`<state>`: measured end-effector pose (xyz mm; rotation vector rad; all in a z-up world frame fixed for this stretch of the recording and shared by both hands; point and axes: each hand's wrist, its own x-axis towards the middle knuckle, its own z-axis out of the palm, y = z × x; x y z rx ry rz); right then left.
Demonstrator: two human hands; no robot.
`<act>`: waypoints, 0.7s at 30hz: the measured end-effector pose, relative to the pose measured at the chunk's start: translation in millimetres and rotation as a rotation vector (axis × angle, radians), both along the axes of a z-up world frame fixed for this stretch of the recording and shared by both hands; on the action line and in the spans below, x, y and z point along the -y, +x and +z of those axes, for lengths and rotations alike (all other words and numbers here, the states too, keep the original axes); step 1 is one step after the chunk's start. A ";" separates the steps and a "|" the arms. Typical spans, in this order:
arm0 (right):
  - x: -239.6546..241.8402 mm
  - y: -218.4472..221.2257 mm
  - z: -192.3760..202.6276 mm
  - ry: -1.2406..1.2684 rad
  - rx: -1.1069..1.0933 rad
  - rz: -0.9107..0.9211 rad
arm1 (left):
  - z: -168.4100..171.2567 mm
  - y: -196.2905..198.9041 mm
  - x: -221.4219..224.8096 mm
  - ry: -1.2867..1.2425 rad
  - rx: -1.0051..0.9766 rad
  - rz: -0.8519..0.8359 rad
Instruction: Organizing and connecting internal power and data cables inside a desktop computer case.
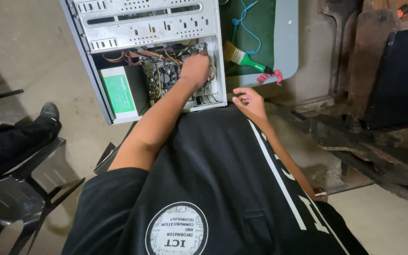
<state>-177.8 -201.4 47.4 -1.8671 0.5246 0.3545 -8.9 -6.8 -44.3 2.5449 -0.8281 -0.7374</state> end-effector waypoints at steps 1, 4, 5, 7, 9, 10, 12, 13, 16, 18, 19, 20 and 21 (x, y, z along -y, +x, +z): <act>0.7 -1.0 -2.0 -0.001 0.010 0.004 | -3.7 -0.8 0.8 0.017 0.032 -0.009; -0.6 -0.2 3.4 -0.004 0.023 0.002 | -7.7 -1.3 2.3 0.047 0.039 -0.027; -1.5 0.5 7.3 -0.002 0.025 -0.002 | -7.8 -1.5 2.9 0.063 0.013 -0.035; 1.2 -1.8 5.3 0.008 0.015 -0.011 | -4.4 -1.3 4.5 0.058 0.007 -0.044; 1.6 -1.8 5.4 0.022 0.008 -0.019 | -6.6 -0.2 5.1 0.057 0.005 -0.051; 1.0 -1.5 7.1 0.017 -0.008 -0.021 | -10.6 -0.3 5.8 0.076 -0.005 -0.029; 0.6 -0.2 8.4 0.013 -0.022 -0.022 | -13.8 2.4 4.3 0.096 -0.014 -0.006; 0.7 0.9 8.0 0.013 -0.028 -0.029 | -12.9 5.2 2.1 0.078 -0.056 0.040; -1.7 2.7 14.3 0.011 -0.021 0.004 | 46.3 12.7 1.5 0.051 -0.144 0.144; -3.4 5.3 19.6 0.007 -0.005 0.041 | 77.0 18.2 3.1 0.039 -0.185 0.201; -4.3 6.0 22.1 0.002 -0.007 0.055 | 78.5 19.5 3.4 0.024 -0.167 0.159; -4.4 7.9 24.4 -0.005 -0.007 0.066 | 80.1 22.2 4.8 0.007 -0.147 0.116; -4.9 8.1 24.6 -0.005 -0.006 0.067 | 74.8 23.3 3.0 0.006 -0.146 0.117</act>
